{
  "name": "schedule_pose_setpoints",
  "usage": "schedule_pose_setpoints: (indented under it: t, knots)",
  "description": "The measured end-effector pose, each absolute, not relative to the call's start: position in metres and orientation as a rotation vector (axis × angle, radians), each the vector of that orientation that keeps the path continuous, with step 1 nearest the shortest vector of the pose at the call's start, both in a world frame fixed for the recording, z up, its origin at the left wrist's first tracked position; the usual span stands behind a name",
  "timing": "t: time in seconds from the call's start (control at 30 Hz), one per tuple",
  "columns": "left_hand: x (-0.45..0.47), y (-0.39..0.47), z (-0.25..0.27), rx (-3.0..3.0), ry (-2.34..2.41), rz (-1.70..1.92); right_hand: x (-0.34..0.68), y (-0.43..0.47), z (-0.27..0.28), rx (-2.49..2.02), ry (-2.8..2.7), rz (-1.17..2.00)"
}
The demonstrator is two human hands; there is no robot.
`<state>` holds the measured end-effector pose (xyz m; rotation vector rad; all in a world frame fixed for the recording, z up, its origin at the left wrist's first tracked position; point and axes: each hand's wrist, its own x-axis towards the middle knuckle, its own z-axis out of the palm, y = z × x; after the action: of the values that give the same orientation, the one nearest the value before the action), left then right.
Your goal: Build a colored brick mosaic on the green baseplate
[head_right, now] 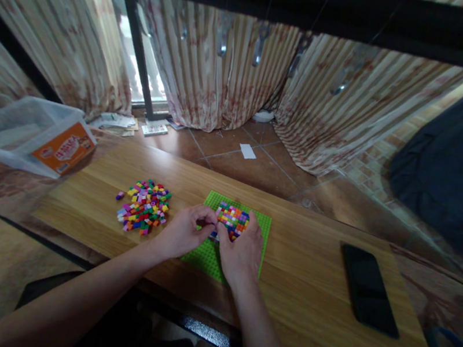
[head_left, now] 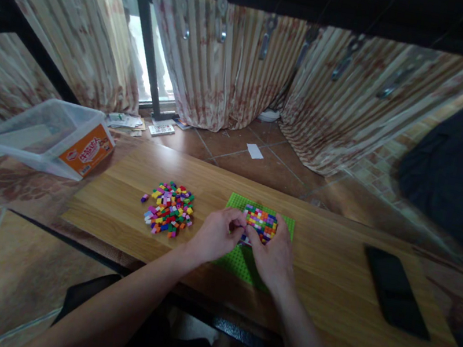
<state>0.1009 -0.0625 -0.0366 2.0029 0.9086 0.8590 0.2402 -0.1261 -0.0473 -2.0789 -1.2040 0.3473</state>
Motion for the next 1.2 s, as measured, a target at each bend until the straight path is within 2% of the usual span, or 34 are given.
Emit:
schedule_pose_setpoints:
  t: [0.83, 1.0, 1.2]
  knots:
    - [0.094, -0.060, -0.032, 2.080, 0.905, 0.796, 0.244, -0.126, -0.049, -2.062, -1.200, 0.376]
    - [0.062, -0.027, -0.019, 2.189, 1.177, 0.747, 0.246, -0.126, -0.051, -2.051, -1.198, 0.395]
    - [0.005, 0.009, -0.011, 2.248, 1.708, 0.461, 0.246, -0.127, -0.052, -2.044, -1.187, 0.400]
